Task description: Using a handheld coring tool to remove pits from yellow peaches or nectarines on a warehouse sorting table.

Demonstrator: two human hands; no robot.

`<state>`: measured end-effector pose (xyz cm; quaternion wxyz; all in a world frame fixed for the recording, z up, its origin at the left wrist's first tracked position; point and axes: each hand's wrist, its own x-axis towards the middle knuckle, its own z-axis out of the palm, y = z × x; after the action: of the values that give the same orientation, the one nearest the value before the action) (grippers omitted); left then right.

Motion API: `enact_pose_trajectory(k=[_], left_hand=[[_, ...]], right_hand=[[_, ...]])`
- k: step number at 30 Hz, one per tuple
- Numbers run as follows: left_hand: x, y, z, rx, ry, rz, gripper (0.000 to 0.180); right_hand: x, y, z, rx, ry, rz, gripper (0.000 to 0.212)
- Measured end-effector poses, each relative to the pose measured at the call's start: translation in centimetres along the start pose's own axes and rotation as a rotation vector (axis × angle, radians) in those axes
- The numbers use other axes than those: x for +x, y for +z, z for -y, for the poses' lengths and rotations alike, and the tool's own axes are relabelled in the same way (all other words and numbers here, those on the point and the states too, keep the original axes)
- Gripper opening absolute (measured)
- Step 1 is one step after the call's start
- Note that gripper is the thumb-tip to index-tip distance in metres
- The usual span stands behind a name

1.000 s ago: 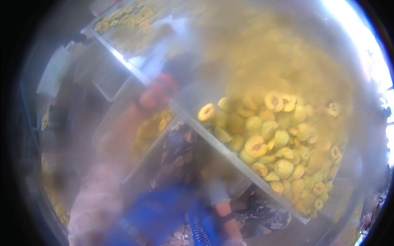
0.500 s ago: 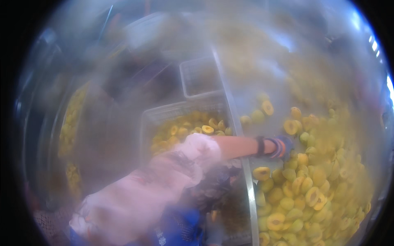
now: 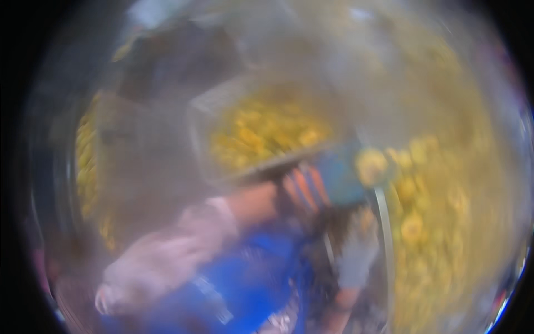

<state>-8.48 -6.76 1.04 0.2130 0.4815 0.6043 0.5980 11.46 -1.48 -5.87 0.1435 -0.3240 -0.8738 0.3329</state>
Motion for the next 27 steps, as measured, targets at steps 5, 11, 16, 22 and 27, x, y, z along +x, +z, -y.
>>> enact_pose_trajectory(k=[5, 11, 16, 22, 27], left_hand=[[-0.5, 1.9, 4.8, -0.776, -0.206, -0.211, 0.036], [-1.4, 3.3, 4.5, -0.98, -0.082, -0.203, 0.043], [-1.8, 4.1, 2.4, -1.03, -0.371, -0.265, 0.044], [-1.2, 5.3, 2.2, -1.099, -0.548, -0.03, 0.044], [-0.1, 7.6, 6.3, -0.808, -0.121, 0.265, 0.043]], right_hand=[[2.4, 0.5, 6.6, -0.428, 0.018, 0.001, 0.026], [3.7, 0.7, 8.1, -0.203, 0.141, -0.182, 0.028], [2.8, 1.6, 6.4, -0.148, 0.137, -0.17, 0.023], [0.6, 1.1, 2.6, 0.015, -0.017, -0.051, 0.025], [-1.7, -1.6, 2.2, 0.646, 0.173, 0.308, 0.023]])
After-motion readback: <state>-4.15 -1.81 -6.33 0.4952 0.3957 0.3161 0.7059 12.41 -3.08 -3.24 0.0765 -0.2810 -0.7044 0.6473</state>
